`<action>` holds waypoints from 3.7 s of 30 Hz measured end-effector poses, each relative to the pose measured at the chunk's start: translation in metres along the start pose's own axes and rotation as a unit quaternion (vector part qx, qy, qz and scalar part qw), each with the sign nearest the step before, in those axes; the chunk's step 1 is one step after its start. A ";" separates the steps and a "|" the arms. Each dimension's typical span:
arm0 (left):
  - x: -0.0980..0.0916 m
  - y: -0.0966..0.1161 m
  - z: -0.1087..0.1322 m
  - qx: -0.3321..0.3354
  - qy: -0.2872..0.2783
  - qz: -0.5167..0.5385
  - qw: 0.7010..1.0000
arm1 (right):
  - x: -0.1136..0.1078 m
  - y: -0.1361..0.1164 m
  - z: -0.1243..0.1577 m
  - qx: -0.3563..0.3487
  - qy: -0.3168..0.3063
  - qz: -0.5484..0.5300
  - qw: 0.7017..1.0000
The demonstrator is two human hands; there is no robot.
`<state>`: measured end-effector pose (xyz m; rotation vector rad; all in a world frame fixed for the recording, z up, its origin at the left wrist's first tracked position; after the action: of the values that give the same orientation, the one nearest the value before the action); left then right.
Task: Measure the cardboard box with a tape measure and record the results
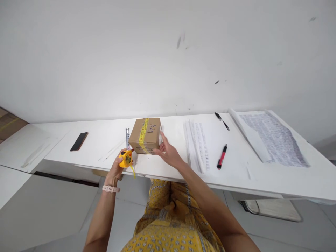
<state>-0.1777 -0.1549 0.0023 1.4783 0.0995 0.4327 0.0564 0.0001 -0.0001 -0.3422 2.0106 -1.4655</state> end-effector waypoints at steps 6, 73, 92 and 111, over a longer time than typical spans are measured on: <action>0.023 0.038 0.009 0.003 -0.055 -0.020 0.998 | -0.023 -0.058 0.000 -0.007 0.048 -0.001 0.999; 0.110 -0.006 0.056 -0.087 -0.151 0.066 0.982 | -0.074 -0.073 -0.015 -0.241 0.216 0.207 0.923; 0.094 -0.013 0.097 -0.109 -0.198 -0.199 0.954 | -0.059 -0.070 0.047 -0.108 0.222 -0.177 0.953; 0.182 0.014 0.068 -0.071 -0.295 -0.287 0.909 | -0.060 -0.017 0.128 0.012 0.054 -0.068 0.996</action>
<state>0.0091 -0.1564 0.0587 1.3032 0.0158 -0.4814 0.1790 -0.0709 0.0109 -0.4049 2.0877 -1.6203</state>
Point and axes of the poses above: each hand's wrist, its own z-axis away from the middle knuckle, its own x-axis out of the palm, y = z × x, the point moved 4 cm from there along -z, towards the middle knuckle, and after that the axes turned 2 degrees about -x, right-handed, at the moved point
